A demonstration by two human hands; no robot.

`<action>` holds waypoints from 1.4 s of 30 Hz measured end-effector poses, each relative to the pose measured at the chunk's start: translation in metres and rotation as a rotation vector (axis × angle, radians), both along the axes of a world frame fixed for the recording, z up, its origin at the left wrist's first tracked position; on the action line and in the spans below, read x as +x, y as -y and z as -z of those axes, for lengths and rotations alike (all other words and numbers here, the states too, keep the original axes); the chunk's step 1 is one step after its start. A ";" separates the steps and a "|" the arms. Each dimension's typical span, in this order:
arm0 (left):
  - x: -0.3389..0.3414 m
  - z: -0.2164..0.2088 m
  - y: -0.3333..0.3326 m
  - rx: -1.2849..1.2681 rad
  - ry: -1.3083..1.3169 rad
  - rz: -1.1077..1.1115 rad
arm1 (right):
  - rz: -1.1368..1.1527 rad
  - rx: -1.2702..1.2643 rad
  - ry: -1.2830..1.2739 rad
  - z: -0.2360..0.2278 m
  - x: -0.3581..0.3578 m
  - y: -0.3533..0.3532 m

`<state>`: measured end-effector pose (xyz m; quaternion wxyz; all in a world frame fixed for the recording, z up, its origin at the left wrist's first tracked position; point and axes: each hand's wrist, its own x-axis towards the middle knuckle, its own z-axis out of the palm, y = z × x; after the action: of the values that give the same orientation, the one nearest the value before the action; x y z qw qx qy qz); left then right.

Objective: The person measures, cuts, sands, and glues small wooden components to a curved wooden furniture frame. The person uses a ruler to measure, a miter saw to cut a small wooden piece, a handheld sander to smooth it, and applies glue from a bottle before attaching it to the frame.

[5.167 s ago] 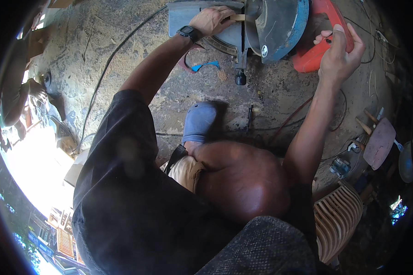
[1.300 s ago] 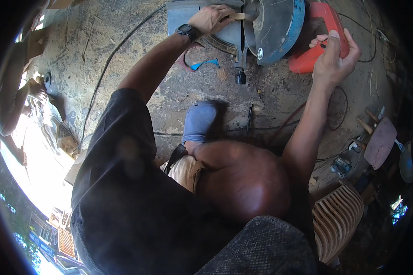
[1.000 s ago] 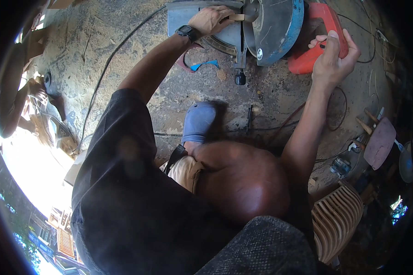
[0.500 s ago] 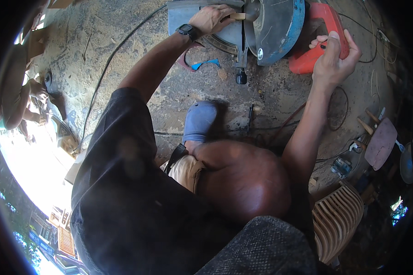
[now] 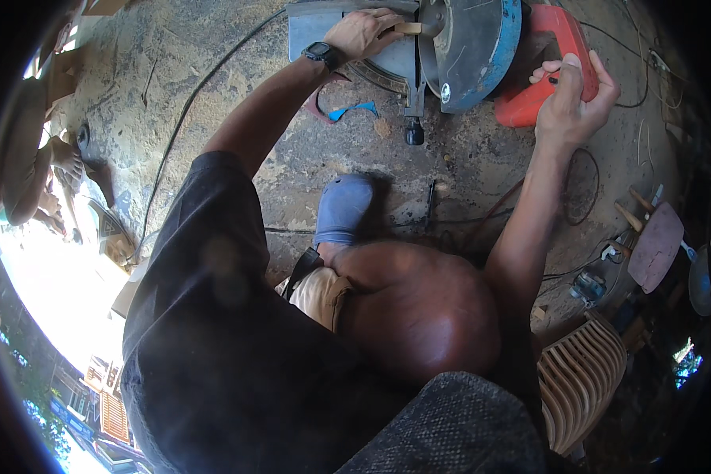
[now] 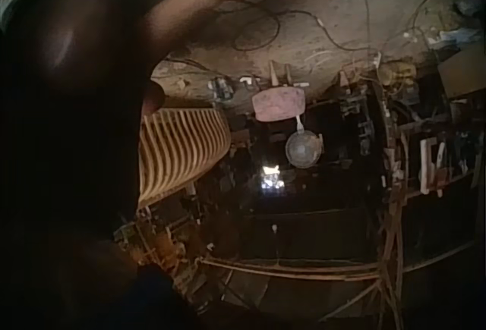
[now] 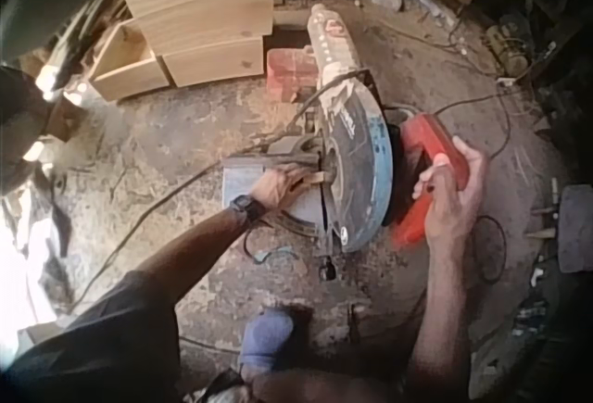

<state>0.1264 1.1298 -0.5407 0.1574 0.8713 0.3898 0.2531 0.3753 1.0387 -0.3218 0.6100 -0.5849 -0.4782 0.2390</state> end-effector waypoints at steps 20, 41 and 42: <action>-0.002 0.001 -0.001 0.024 -0.021 0.001 | -0.012 0.018 -0.030 0.004 0.000 0.000; -0.008 -0.007 0.001 -0.010 0.073 0.002 | -0.319 -0.187 0.278 -0.109 0.011 -0.136; -0.009 -0.008 0.006 -0.074 0.119 -0.009 | -0.461 -0.231 0.298 -0.115 0.018 -0.151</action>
<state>0.1173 1.1238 -0.5327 0.2110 0.8466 0.3929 0.2905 0.3932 1.1896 -0.2066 0.3921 -0.5552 -0.6523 0.3355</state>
